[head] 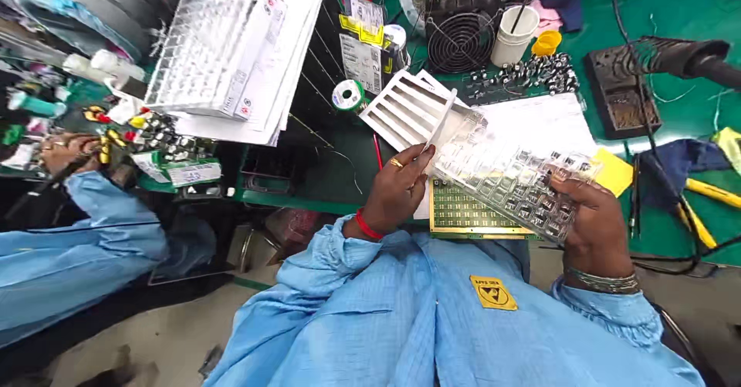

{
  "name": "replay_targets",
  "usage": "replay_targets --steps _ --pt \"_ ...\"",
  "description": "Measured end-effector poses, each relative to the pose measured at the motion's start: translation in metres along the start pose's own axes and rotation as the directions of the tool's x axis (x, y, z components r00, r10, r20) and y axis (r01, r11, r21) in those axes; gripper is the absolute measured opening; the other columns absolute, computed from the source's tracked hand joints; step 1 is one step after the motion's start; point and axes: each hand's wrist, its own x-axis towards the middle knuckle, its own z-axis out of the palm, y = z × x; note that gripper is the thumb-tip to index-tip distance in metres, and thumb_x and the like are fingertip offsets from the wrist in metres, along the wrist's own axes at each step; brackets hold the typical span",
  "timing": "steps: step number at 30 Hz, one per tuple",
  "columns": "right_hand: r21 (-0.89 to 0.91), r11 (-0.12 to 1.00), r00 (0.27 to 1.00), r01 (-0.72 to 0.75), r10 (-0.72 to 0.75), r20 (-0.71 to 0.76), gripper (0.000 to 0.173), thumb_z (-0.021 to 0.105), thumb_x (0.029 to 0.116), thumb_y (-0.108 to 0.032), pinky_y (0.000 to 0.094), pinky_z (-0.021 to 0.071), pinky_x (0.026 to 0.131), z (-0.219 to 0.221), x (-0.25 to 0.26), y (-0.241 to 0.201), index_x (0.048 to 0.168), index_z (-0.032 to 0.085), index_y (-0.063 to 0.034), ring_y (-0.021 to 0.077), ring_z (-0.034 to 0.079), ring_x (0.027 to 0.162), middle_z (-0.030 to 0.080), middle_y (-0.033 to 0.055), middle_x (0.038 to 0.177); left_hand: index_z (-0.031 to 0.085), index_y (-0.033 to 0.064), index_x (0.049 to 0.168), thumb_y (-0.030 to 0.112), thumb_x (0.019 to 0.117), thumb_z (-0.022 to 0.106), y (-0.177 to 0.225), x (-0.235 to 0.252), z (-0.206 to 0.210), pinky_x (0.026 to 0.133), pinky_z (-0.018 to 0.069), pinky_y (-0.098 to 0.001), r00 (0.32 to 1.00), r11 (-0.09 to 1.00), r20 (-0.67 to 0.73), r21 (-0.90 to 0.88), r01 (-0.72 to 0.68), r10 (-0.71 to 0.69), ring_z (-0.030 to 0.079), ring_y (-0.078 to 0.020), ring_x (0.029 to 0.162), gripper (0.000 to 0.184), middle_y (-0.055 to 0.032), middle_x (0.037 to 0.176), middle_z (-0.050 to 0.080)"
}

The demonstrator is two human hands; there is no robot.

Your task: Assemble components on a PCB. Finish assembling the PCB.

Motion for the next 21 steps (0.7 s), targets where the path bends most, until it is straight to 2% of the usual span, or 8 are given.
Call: replay_targets --steps 4,6,10,15,21 --pt "-0.001 1.0 1.0 0.0 0.0 -0.005 0.025 0.043 0.0978 0.0 0.0281 0.0638 0.073 0.003 -0.001 0.0 0.102 0.066 -0.0083 0.0093 0.074 0.078 0.076 0.0011 0.087 0.072 -0.0056 0.117 0.003 0.0871 0.069 -0.002 -0.005 0.006 0.088 0.0574 -0.0296 0.995 1.0 -0.096 -0.01 0.023 -0.024 0.07 -0.0213 0.103 0.031 -0.0236 0.118 0.069" --pt "0.006 1.0 1.0 -0.001 0.001 -0.013 0.024 0.044 0.0979 0.001 0.0287 0.064 0.073 0.005 -0.001 0.0 0.102 0.066 -0.0073 0.0103 0.074 0.078 0.076 0.002 0.087 0.073 -0.0054 0.111 0.005 0.0907 0.066 -0.004 -0.006 0.009 0.088 0.0569 -0.0274 0.99 1.0 -0.142 -0.009 0.022 -0.023 0.07 -0.019 0.102 0.024 -0.0223 0.115 0.07" --pt "0.022 1.0 0.999 -0.005 0.005 -0.036 0.023 0.043 0.0982 0.002 0.0292 0.0644 0.072 0.008 -0.002 0.0 0.101 0.065 -0.0056 0.0113 0.075 0.076 0.076 0.0032 0.086 0.075 -0.0058 0.104 0.0 0.092 0.06 -0.005 -0.005 0.011 0.081 0.0557 -0.0231 0.98 1.0 -0.198 -0.008 0.009 -0.011 0.07 -0.0155 0.091 0.02 -0.0213 0.108 0.071" --pt "0.006 1.0 0.999 -0.005 0.005 -0.048 0.022 0.045 0.0969 0.003 0.0288 0.0645 0.072 0.01 -0.003 0.001 0.102 0.065 -0.0057 0.011 0.075 0.076 0.076 0.0032 0.086 0.074 -0.0061 0.105 -0.001 0.0946 0.055 -0.003 -0.006 0.004 0.08 0.0546 -0.0204 0.983 0.998 -0.18 -0.055 -0.04 0.03 0.067 -0.0118 0.087 0.022 -0.0198 0.104 0.071" --pt "-0.085 0.996 0.998 0.032 -0.036 -0.048 0.02 0.051 0.0931 0.004 0.0274 0.0642 0.071 0.013 -0.01 0.0 0.103 0.065 -0.0067 0.0088 0.074 0.075 0.076 0.0 0.084 0.074 -0.005 0.104 -0.001 0.0929 0.057 -0.002 -0.004 0.003 0.079 0.0538 -0.0199 0.979 0.997 -0.204 -0.067 -0.044 0.03 0.066 -0.0109 0.087 0.021 -0.0188 0.104 0.071"
